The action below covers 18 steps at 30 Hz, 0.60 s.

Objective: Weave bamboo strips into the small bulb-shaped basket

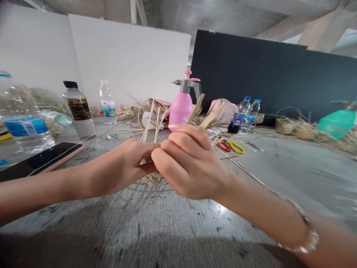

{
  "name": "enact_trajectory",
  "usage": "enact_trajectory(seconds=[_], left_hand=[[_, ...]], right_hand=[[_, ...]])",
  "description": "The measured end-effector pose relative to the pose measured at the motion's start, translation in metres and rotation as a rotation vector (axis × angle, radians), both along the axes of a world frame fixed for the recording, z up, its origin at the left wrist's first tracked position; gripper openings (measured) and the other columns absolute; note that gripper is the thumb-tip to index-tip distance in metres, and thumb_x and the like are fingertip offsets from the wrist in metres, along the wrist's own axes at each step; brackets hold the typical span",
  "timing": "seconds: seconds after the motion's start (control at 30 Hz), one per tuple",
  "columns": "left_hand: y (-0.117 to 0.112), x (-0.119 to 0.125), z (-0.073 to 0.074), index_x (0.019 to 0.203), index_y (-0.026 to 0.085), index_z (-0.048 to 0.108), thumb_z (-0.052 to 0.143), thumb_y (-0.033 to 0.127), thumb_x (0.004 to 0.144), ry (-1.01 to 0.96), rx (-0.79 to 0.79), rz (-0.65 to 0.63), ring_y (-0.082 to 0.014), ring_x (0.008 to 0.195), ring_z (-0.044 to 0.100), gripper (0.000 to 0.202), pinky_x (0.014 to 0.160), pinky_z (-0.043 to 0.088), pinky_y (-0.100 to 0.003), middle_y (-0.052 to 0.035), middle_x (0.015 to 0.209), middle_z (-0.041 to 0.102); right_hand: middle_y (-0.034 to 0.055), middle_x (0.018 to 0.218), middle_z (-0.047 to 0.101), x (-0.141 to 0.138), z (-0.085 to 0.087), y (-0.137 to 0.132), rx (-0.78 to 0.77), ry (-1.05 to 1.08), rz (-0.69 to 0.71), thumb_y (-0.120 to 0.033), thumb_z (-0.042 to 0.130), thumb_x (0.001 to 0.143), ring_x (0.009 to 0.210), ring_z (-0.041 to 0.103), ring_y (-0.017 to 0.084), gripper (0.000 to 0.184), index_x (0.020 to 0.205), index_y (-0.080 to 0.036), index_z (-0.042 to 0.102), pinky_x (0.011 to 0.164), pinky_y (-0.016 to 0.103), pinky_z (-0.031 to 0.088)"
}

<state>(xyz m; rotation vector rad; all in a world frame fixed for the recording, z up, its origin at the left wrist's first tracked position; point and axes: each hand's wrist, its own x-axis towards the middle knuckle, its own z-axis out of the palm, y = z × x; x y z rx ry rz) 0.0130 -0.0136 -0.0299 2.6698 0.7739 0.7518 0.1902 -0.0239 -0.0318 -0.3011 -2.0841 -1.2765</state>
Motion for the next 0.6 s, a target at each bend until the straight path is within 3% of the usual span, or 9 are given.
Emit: enact_trajectory(seconds=[0.1, 0.3, 0.4, 0.53, 0.6], left_hand=[[0.009, -0.003, 0.002, 0.07, 0.015, 0.052, 0.049, 0.019, 0.086, 0.008, 0.027, 0.014, -0.0067, 0.056, 0.038, 0.018, 0.052, 0.031, -0.021, 0.005, 0.06, 0.048], [0.028, -0.007, 0.011, 0.073, 0.013, 0.054, 0.054, 0.024, 0.087, -0.046, -0.18, 0.032, -0.0081, 0.063, 0.052, 0.017, 0.059, 0.038, -0.02, 0.0026, 0.067, 0.058], [0.032, -0.008, 0.016, 0.073, 0.013, 0.053, 0.055, 0.024, 0.086, -0.038, -0.254, 0.022, -0.0076, 0.064, 0.052, 0.016, 0.06, 0.039, -0.019, 0.0035, 0.067, 0.056], [0.032, -0.01, 0.017, 0.077, 0.014, 0.055, 0.054, 0.029, 0.086, 0.036, -0.219, 0.029, -0.0091, 0.065, 0.051, 0.018, 0.059, 0.037, -0.021, 0.0022, 0.07, 0.056], [0.031, -0.01, 0.016, 0.075, 0.014, 0.055, 0.053, 0.029, 0.086, 0.062, -0.178, 0.047, -0.0092, 0.063, 0.05, 0.019, 0.056, 0.035, -0.022, 0.0022, 0.068, 0.054]], right_hand=[[0.0027, 0.082, 0.07, 0.001, 0.005, -0.004, 0.09, 0.042, -0.012, -0.009, 0.061, 0.073, 0.083, 0.054, 0.018, 0.017, 0.081, -0.023, 0.054, 0.086, 0.038, 0.045], [0.0039, 0.095, 0.067, 0.007, 0.005, -0.001, 0.23, 0.172, 0.04, -0.013, 0.059, 0.076, 0.089, 0.059, 0.017, 0.013, 0.079, -0.022, 0.051, 0.091, 0.041, 0.045], [0.0064, 0.088, 0.067, 0.008, 0.002, 0.006, 0.156, 0.203, 0.051, -0.01, 0.059, 0.074, 0.084, 0.061, 0.02, 0.018, 0.086, -0.021, 0.052, 0.08, 0.04, 0.049], [0.0074, 0.074, 0.064, 0.01, 0.008, 0.003, -0.061, 0.323, 0.075, -0.003, 0.056, 0.076, 0.074, 0.061, 0.021, 0.018, 0.087, -0.017, 0.053, 0.067, 0.038, 0.049], [0.0081, 0.074, 0.064, 0.013, 0.014, -0.003, -0.078, 0.372, 0.07, -0.003, 0.053, 0.08, 0.073, 0.06, 0.019, 0.014, 0.085, -0.016, 0.056, 0.068, 0.036, 0.048]])
